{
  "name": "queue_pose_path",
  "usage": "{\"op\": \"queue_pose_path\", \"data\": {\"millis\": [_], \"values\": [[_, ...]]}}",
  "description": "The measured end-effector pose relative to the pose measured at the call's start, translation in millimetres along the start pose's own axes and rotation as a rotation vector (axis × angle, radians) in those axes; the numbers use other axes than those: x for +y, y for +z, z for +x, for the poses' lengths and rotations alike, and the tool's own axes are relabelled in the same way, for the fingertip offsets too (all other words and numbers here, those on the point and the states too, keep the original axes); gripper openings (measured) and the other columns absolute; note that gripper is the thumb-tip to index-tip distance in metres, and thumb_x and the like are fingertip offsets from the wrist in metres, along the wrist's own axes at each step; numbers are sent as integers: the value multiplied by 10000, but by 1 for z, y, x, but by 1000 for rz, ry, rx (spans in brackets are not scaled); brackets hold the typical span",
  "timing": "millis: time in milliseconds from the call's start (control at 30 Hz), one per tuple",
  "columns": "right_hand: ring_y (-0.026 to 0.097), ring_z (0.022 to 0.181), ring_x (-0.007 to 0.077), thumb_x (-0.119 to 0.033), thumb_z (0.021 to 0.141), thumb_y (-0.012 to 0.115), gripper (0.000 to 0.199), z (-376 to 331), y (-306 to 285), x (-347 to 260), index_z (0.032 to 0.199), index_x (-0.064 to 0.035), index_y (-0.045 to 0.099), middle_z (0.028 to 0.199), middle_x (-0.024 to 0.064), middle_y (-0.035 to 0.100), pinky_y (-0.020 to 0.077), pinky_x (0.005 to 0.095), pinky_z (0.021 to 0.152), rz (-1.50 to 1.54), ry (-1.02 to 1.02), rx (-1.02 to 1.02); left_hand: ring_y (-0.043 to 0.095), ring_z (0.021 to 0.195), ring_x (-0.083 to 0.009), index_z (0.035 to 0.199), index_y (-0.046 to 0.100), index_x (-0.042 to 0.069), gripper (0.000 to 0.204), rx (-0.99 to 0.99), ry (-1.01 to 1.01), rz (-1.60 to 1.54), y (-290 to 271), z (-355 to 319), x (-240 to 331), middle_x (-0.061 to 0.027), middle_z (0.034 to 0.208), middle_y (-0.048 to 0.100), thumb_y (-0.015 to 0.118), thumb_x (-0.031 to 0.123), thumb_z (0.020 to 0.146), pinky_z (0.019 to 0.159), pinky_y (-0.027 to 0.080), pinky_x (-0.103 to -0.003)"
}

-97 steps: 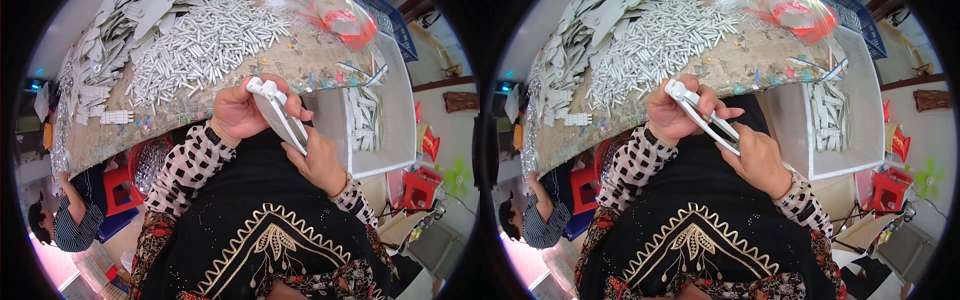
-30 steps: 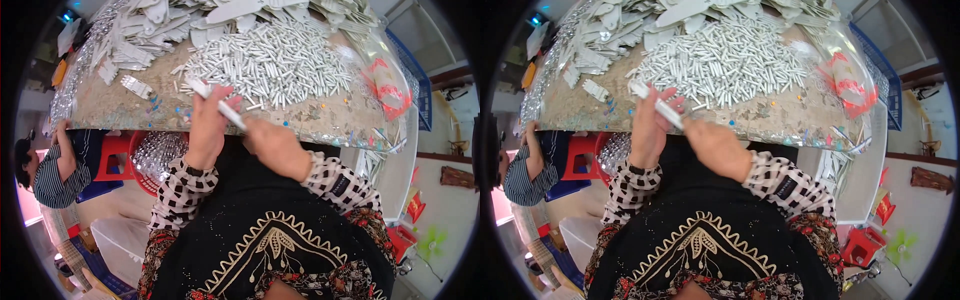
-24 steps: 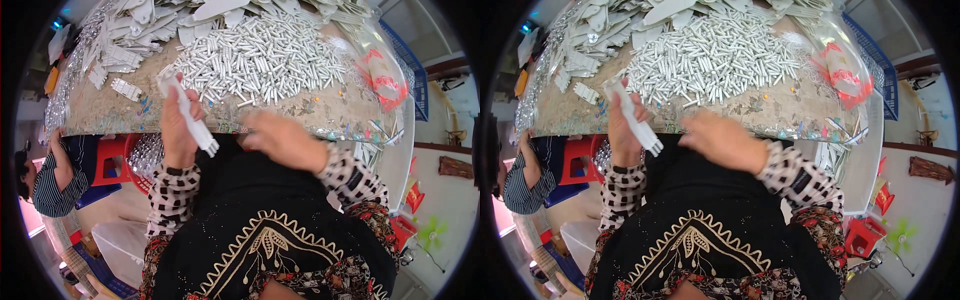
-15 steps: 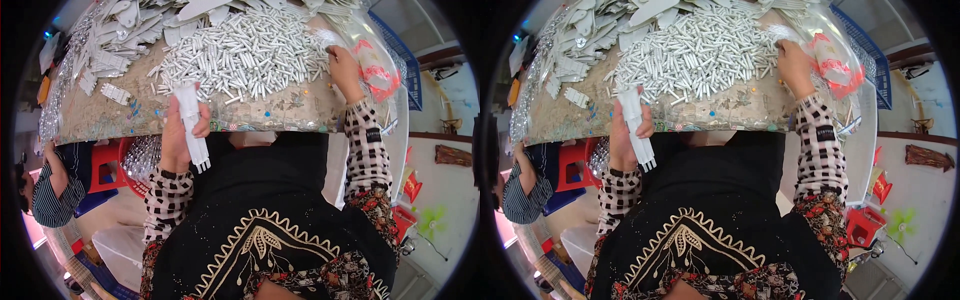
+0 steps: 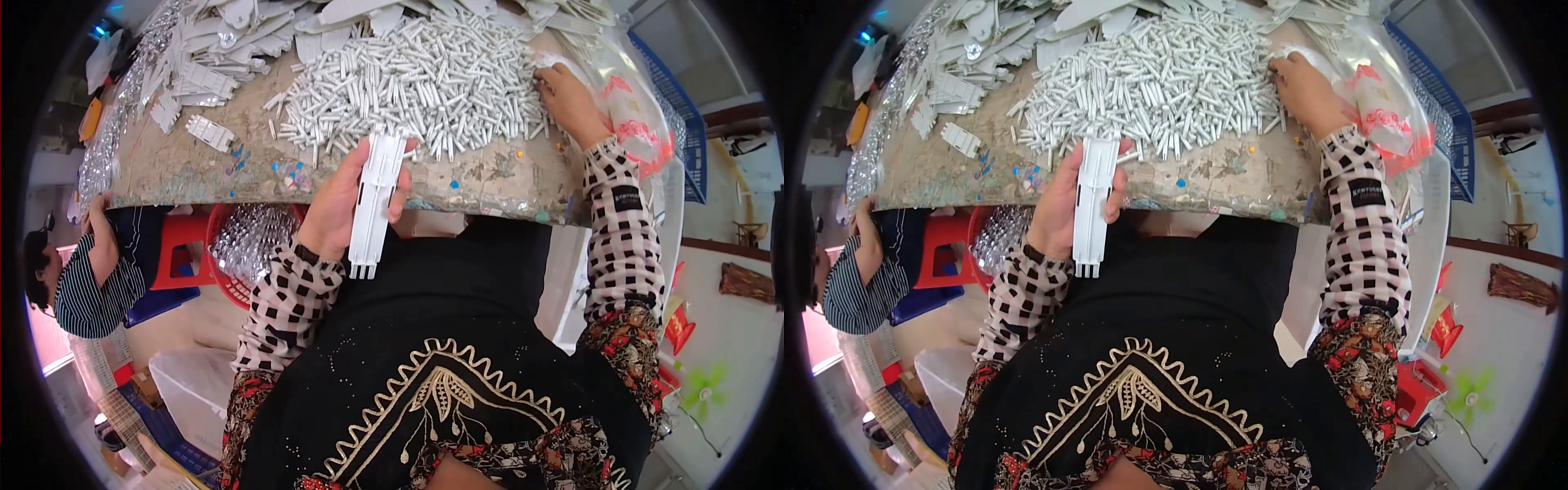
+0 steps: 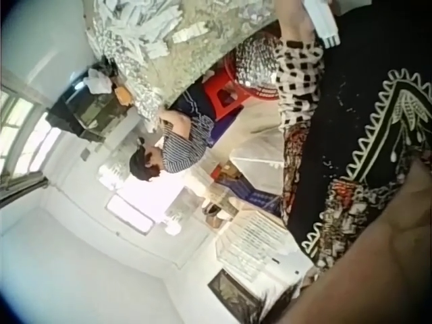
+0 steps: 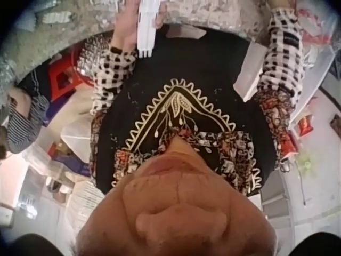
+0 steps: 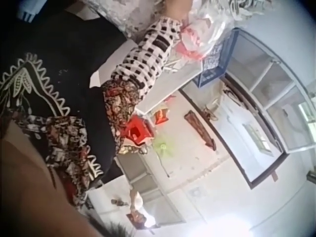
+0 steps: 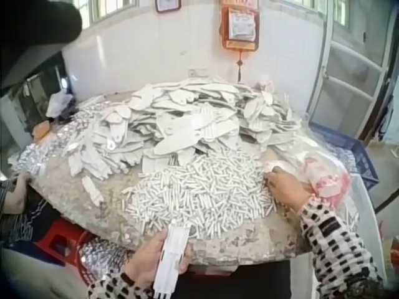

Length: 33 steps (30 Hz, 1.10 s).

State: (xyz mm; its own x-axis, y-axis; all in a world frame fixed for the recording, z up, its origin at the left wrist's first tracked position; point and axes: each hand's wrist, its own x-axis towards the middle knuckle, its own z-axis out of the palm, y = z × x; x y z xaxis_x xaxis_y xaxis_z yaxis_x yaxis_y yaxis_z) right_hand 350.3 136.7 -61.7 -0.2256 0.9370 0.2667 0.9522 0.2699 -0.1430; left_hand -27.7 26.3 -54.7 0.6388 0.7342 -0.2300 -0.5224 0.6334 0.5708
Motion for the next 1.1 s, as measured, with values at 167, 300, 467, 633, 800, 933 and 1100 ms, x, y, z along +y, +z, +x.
{"op": "queue_pose_path", "data": {"millis": [167, 300, 467, 633, 800, 933, 1100], "values": [[599, 875, 370, -107, 872, 556, 216, 18, -15, -26, 1061, -90, 661, 957, 147, 593, 483, 446, 755, 13, 34, 115, 585, 625, -170, 1346, 448, 17, 586, 15, 20, -60, -8, -2, 1, -87, 856, 647, 363, 492, 1013, 557, 486, -283], [598, 899, 339, -110, 857, 587, 202, 71, -25, -81, 1046, -96, 658, 958, 122, 598, 492, 419, 757, 87, -201, 222, 584, 617, -170, 1343, 453, 30, 575, -7, 0, -86, -3, 2, 2, -88, 837, 644, 363, 493, 1015, 570, 496, -290], [551, 1059, 274, -90, 820, 616, 343, 148, -4, -160, 1160, -130, 599, 1094, 77, 567, 461, 386, 861, -135, -475, 305, 586, 614, -168, 1366, 440, 22, 612, 58, 28, -25, -6, -9, 3, -88, 824, 639, 358, 513, 1010, 571, 503, -293], [520, 1138, 230, -49, 850, 552, 414, 183, 19, -174, 1260, -95, 517, 1169, 74, 548, 384, 390, 991, -530, -616, 250, 580, 617, -166, 1386, 416, 39, 653, 125, 126, -31, -16, -27, 18, -78, 823, 628, 349, 558, 995, 568, 498, -297], [590, 1020, 241, -83, 886, 505, 366, 166, 5, -176, 1252, -75, 518, 1039, 86, 607, 375, 411, 1040, -397, -695, 218, 574, 623, -160, 1395, 394, 71, 603, 58, 299, -98, -34, -33, 30, -79, 856, 621, 416, 518, 990, 552, 485, -291], [619, 790, 245, -23, 821, 588, 418, 71, -21, -199, 1232, -26, 516, 882, 106, 603, 523, 367, 727, -33, -674, 226, 569, 644, -161, 1229, 481, 102, 361, 340, 549, -146, -19, -10, 43, -85, 965, 619, 638, 227, 929, 542, 485, -296], [599, 786, 256, 19, 803, 612, 525, -54, -24, -228, 1309, 8, 473, 890, 116, 575, 513, 357, 694, 263, -598, 76, 559, 634, -146, 1221, 441, 96, 449, 353, 581, -60, -4, 5, 33, -92, 904, 636, 689, 122, 848, 522, 455, -274]]}}
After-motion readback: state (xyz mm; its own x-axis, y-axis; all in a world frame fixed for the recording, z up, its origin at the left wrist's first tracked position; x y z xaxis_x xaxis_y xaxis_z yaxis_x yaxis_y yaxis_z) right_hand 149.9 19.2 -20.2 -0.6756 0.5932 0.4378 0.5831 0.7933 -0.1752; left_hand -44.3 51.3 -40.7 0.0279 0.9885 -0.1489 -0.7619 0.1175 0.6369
